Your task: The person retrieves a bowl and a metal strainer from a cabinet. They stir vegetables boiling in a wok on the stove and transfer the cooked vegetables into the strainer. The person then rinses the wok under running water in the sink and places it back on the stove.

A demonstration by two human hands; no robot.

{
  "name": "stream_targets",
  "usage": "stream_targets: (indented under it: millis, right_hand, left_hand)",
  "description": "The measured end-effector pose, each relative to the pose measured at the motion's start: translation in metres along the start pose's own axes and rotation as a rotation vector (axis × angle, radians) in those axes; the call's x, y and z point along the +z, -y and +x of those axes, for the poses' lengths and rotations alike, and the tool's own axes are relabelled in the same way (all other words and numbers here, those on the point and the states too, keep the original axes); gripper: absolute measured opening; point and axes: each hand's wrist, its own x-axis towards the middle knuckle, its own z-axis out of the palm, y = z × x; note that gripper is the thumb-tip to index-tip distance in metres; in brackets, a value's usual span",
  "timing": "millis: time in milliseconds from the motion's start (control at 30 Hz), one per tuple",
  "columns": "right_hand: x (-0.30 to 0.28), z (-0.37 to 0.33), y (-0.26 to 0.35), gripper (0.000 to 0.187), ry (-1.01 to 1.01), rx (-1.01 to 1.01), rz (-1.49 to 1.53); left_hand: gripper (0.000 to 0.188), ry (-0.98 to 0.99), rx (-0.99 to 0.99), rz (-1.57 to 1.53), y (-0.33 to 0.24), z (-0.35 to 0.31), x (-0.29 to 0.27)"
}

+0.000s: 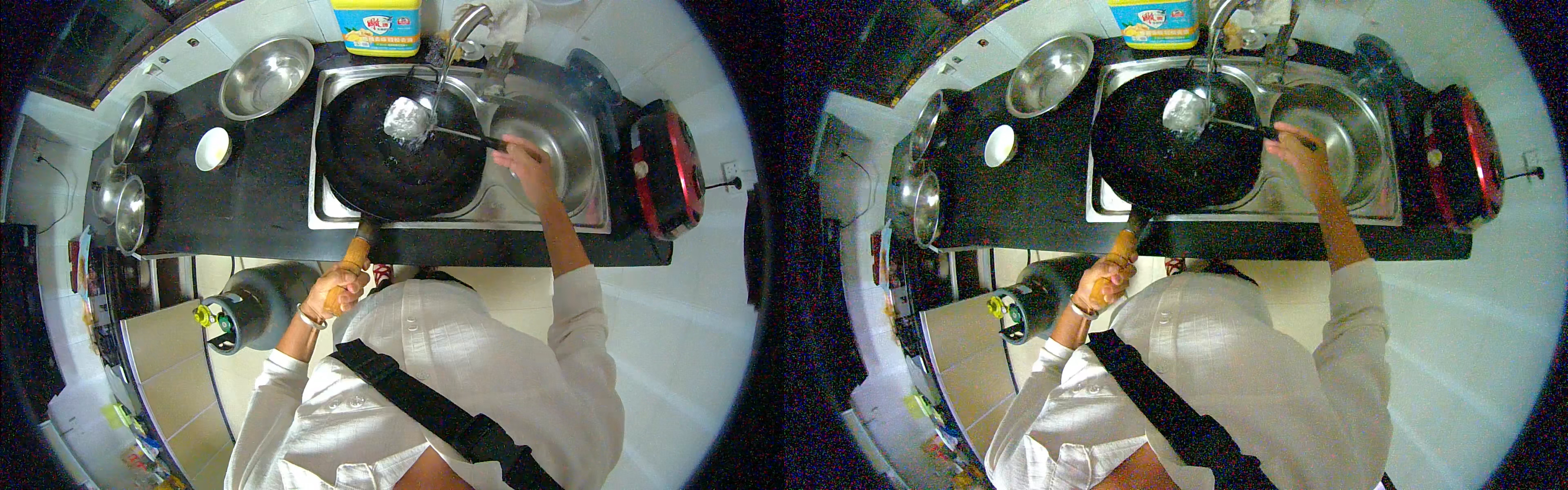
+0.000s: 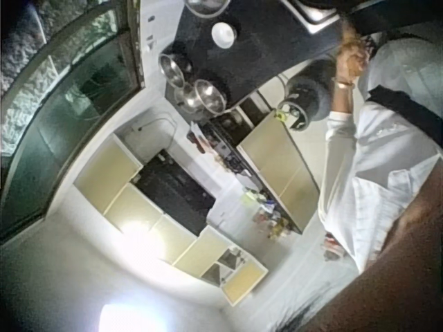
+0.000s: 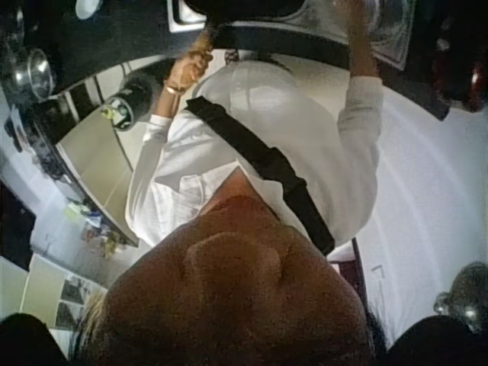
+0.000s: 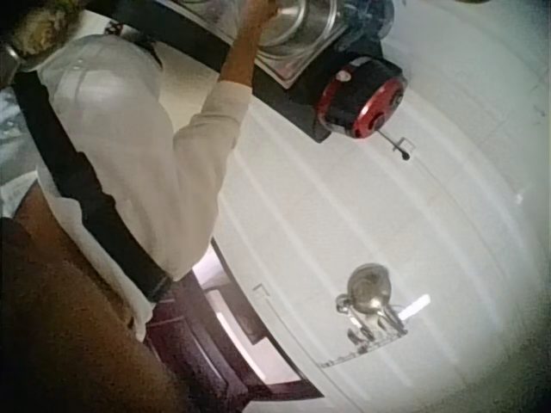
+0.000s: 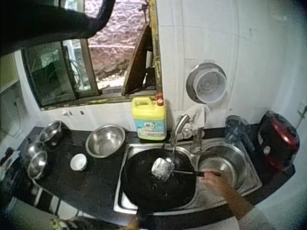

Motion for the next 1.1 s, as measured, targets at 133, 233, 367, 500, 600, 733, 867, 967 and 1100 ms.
stream_targets:
  millis: [133, 233, 367, 500, 600, 733, 867, 967, 1100]
  right_hand:
    - [0.015, 0.026, 0.005, 0.028, 0.123, -0.061, 0.054]
    - [0.03, 0.04, 0.036, 0.028, 0.306, -0.064, -0.083]
    - [0.047, 0.042, 0.082, 0.023, 0.603, -0.147, -0.333]
    - [0.047, 0.019, 0.125, 0.018, 0.763, -0.206, -0.499]
    - [0.033, -0.005, 0.146, 0.019, 0.619, -0.047, -0.526]
    - [-0.008, -0.013, 0.121, 0.022, 0.334, 0.059, -0.51]
    - [-0.02, -0.017, 0.074, 0.023, 0.045, 0.058, -0.348]
    - [-0.021, -0.008, 0.023, 0.024, -0.025, 0.009, -0.224]
    - [0.006, 0.014, -0.012, 0.027, 0.028, -0.021, -0.042]
  left_hand:
    - [0.044, 0.037, -0.045, -0.052, 0.004, 0.0, -0.005]
    - [0.045, 0.036, -0.05, -0.02, 0.003, -0.001, -0.002]
    - [0.035, 0.08, -0.041, -0.022, -0.001, -0.004, 0.001]
    - [0.035, 0.069, 0.012, -0.034, -0.003, -0.004, -0.005]
    - [0.034, 0.055, 0.039, -0.04, -0.004, -0.005, -0.005]
    - [0.033, 0.069, 0.039, -0.041, -0.007, -0.005, -0.004]
    - [0.034, 0.064, 0.033, -0.05, -0.008, -0.003, 0.004]
    - [0.034, 0.046, 0.01, -0.024, -0.009, -0.002, 0.005]
    - [0.034, 0.072, -0.036, -0.091, -0.012, -0.004, 0.013]
